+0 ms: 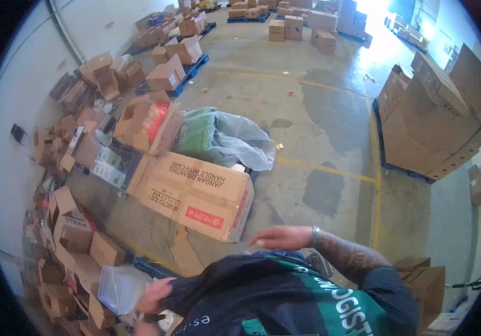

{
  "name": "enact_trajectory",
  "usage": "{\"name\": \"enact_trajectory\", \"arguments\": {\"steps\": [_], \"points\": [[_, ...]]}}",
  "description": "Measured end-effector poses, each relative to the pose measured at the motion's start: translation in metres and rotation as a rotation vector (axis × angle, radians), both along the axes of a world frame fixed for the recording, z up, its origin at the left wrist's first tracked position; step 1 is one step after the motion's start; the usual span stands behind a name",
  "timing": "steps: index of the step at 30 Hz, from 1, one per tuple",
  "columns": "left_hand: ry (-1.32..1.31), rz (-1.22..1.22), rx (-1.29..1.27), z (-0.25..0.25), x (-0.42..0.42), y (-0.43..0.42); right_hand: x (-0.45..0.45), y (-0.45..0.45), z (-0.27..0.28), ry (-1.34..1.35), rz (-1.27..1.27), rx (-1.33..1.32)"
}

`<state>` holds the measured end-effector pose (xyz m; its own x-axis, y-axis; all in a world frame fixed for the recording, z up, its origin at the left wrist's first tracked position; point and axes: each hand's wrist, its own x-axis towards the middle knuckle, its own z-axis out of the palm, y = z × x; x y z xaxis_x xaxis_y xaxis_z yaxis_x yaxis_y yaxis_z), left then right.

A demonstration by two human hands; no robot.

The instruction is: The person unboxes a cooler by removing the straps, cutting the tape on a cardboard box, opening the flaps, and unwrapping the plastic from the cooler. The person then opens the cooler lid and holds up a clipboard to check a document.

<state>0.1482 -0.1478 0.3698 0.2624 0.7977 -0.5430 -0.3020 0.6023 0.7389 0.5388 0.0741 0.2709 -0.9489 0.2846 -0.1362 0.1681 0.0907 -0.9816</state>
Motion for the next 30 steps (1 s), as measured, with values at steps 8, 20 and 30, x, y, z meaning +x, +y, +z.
{"name": "enact_trajectory", "arguments": {"steps": [8,20,30], "points": [[0.502,-0.544,0.029,0.045,0.022,0.024,0.116,-0.010,0.139,-0.371,0.136,-0.060],[0.404,-1.000,0.942,0.217,0.015,0.033,0.085,0.004,0.209,0.204,-0.073,0.322],[-0.232,-0.416,1.364,0.058,0.144,0.125,0.031,-0.011,0.175,0.272,-0.493,-0.235]]}}
